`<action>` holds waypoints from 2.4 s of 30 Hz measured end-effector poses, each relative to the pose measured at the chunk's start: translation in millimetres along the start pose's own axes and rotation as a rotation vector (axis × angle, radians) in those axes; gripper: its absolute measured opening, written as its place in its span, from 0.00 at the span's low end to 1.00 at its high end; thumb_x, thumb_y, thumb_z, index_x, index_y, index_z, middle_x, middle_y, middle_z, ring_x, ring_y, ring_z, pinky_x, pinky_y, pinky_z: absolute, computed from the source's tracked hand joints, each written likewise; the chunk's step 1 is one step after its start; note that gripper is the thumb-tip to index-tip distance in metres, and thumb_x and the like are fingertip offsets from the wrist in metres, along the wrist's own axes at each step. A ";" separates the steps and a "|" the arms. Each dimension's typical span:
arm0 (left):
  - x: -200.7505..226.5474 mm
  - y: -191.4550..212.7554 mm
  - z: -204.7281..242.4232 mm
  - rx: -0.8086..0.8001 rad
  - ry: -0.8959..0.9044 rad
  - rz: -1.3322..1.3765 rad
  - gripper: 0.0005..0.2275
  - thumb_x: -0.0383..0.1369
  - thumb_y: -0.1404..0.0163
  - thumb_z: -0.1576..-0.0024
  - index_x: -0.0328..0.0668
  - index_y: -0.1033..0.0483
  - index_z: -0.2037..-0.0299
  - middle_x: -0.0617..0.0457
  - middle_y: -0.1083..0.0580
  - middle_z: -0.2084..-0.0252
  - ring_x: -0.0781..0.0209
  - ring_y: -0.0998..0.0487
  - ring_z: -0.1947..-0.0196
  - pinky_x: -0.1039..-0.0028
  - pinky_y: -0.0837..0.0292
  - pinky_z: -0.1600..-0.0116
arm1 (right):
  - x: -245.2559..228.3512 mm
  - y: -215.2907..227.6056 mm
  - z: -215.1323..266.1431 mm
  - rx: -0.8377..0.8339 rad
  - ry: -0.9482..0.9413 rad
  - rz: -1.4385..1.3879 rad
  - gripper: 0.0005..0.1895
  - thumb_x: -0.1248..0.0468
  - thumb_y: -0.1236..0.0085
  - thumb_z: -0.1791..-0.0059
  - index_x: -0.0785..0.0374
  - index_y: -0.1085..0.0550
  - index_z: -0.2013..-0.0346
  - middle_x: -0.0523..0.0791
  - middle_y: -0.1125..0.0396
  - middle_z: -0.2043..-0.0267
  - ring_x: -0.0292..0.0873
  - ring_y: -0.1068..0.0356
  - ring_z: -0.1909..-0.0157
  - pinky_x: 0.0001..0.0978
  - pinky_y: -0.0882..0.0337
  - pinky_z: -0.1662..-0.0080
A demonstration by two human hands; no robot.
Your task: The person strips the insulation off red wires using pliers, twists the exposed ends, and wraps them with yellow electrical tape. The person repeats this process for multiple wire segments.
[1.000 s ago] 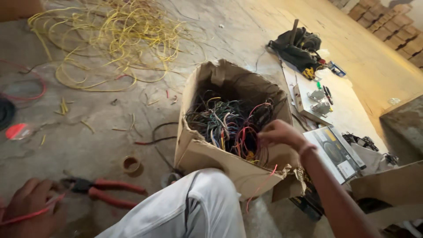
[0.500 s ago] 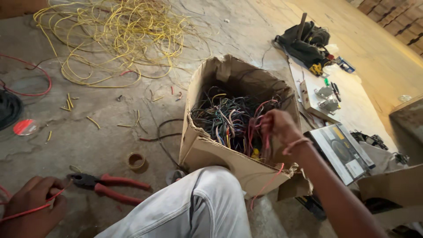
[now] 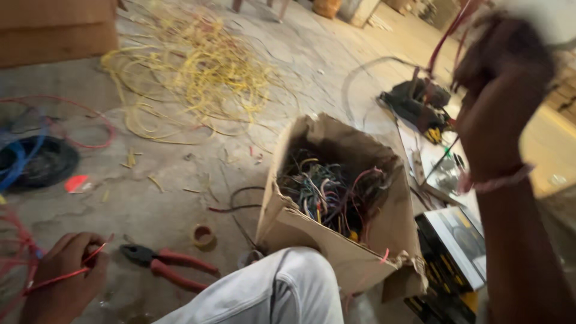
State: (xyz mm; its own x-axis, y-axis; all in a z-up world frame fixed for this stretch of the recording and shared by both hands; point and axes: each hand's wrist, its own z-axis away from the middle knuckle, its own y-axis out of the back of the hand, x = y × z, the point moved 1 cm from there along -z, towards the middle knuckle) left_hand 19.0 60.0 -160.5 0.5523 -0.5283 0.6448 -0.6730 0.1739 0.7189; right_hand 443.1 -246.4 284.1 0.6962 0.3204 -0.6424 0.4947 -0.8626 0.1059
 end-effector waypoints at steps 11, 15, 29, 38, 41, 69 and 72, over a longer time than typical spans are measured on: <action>-5.5 54.5 -30.3 0.530 0.083 0.564 0.06 0.30 0.47 0.43 0.36 0.23 0.61 0.49 0.25 0.70 0.58 0.25 0.70 0.67 0.29 0.62 | 55.8 -232.7 43.5 -0.295 -0.098 -0.159 0.16 0.56 0.59 0.39 0.59 0.28 0.63 0.41 0.38 0.73 0.35 0.39 0.73 0.28 0.39 0.68; 3.0 58.1 -33.8 0.483 0.146 0.704 0.05 0.30 0.45 0.44 0.36 0.21 0.62 0.51 0.26 0.71 0.65 0.27 0.72 0.71 0.31 0.65 | 94.2 -294.0 153.3 -0.466 -0.693 -0.588 0.06 0.64 0.54 0.46 0.63 0.29 0.60 0.43 0.36 0.75 0.40 0.36 0.74 0.33 0.33 0.67; 55.5 42.0 -18.7 -0.247 0.327 1.230 0.10 0.35 0.46 0.43 0.40 0.25 0.55 0.50 0.19 0.63 0.61 0.16 0.67 0.76 0.30 0.69 | 130.7 -337.9 293.1 -0.453 -0.920 -0.239 0.13 0.59 0.50 0.45 0.67 0.23 0.57 0.46 0.29 0.71 0.37 0.31 0.72 0.30 0.33 0.70; 42.6 -2.9 -10.7 -0.032 0.230 1.004 0.14 0.24 0.41 0.48 0.37 0.25 0.52 0.56 0.23 0.61 0.68 0.20 0.65 0.75 0.22 0.61 | 136.7 -339.0 309.5 -0.564 -0.890 -0.392 0.09 0.65 0.45 0.47 0.70 0.26 0.59 0.42 0.28 0.68 0.38 0.25 0.67 0.33 0.23 0.63; 39.0 -3.0 -12.7 -0.050 0.195 1.085 0.19 0.21 0.51 0.49 0.42 0.27 0.46 0.57 0.22 0.61 0.68 0.19 0.65 0.78 0.23 0.61 | 129.8 -337.2 307.3 -0.724 -0.963 -0.491 0.09 0.64 0.47 0.45 0.69 0.26 0.58 0.43 0.29 0.69 0.37 0.28 0.68 0.31 0.25 0.63; 34.3 30.0 -18.1 0.000 0.372 1.409 0.08 0.24 0.43 0.49 0.41 0.27 0.62 0.55 0.25 0.72 0.72 0.30 0.78 0.80 0.39 0.74 | 138.2 -331.6 294.7 -0.793 -0.790 -0.008 0.11 0.62 0.49 0.47 0.68 0.24 0.62 0.46 0.25 0.70 0.39 0.25 0.69 0.31 0.26 0.67; 21.7 33.1 -25.4 0.105 0.461 1.338 0.07 0.23 0.47 0.49 0.41 0.27 0.62 0.57 0.28 0.72 0.73 0.31 0.78 0.79 0.41 0.75 | 149.8 -315.8 277.1 -0.709 -0.990 -0.046 0.15 0.60 0.51 0.45 0.72 0.26 0.63 0.48 0.29 0.74 0.43 0.28 0.76 0.33 0.27 0.70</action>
State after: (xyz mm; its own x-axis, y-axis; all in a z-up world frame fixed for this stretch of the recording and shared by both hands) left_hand 21.2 75.4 -116.0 -0.4265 0.3008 0.8530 -0.8293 0.2464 -0.5015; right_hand 247.0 -34.5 -56.0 0.1266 -0.3591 -0.9247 0.8983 -0.3539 0.2604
